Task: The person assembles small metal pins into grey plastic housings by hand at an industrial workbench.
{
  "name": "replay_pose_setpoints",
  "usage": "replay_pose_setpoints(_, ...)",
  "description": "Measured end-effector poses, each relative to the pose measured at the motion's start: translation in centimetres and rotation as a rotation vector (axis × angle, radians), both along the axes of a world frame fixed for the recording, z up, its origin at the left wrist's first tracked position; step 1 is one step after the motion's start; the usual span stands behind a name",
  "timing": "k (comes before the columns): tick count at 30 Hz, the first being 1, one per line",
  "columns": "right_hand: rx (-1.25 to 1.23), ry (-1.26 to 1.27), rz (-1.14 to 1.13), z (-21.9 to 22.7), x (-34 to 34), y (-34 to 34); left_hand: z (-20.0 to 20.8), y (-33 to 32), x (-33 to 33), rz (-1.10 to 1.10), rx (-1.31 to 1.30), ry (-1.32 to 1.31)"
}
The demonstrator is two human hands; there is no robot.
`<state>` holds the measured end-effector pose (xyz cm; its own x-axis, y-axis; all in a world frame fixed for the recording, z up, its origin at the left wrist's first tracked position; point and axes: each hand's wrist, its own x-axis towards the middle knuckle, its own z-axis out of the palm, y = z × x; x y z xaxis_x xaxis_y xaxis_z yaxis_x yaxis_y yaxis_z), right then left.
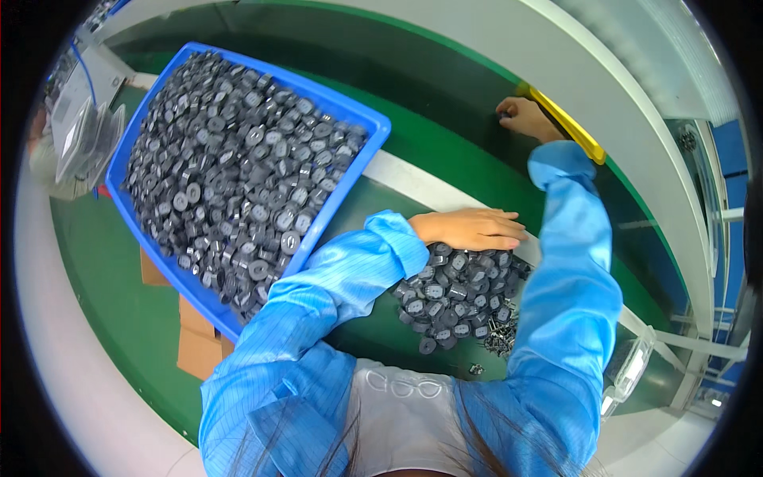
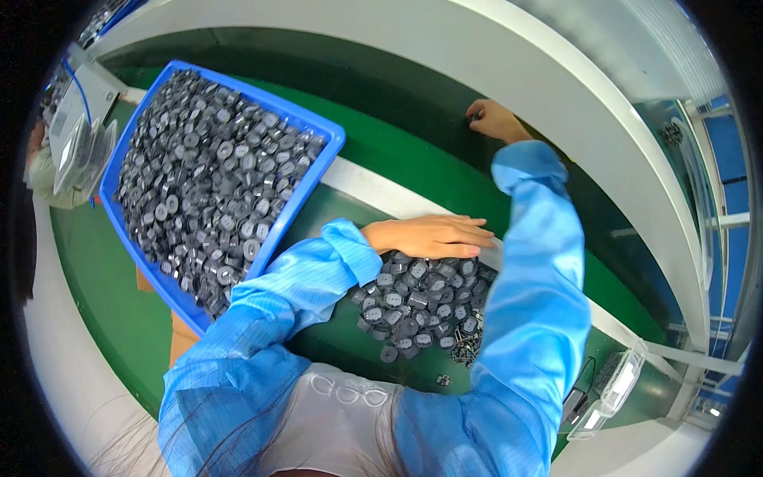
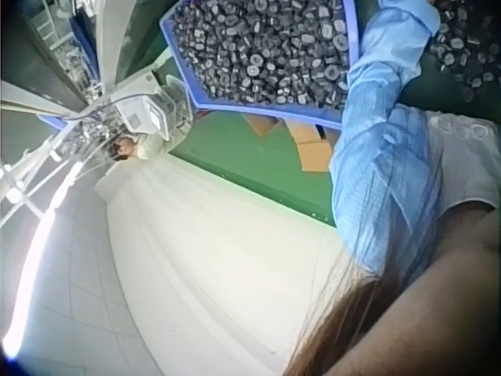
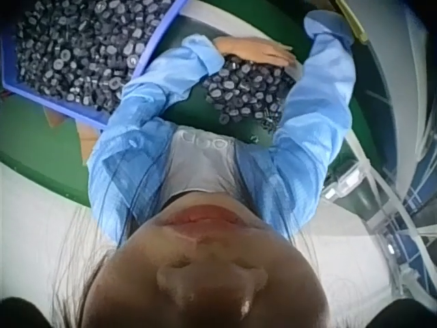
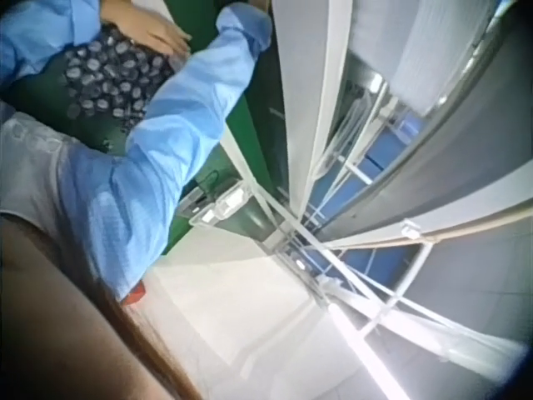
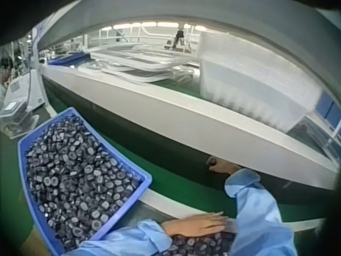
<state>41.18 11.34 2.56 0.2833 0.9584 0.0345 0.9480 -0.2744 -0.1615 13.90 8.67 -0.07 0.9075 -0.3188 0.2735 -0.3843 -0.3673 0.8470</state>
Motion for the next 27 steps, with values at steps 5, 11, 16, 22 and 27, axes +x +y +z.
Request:
replay_pose_setpoints(5,-0.284,0.399,0.116,10.0,-9.7,-7.9,0.0,-2.4,-0.3,-0.029,-0.052,0.008)
replay_pose_setpoints(11,-0.094,0.563,0.195,13.9,-17.5,-18.1,-0.8,-1.9,1.8,-0.213,-0.176,0.292)
replay_pose_setpoints(16,-0.078,0.394,0.218,9.8,-21.4,-23.0,0.1,-1.0,2.4,-0.058,-0.172,0.156)
replay_pose_setpoints(22,0.288,0.380,0.096,9.2,-19.3,-26.8,1.2,-1.7,4.8,-0.340,-0.010,0.278)
replay_pose_setpoints(27,0.214,0.276,-0.374,8.4,-13.9,-34.0,2.4,-2.3,6.9,-0.242,-0.125,0.623)
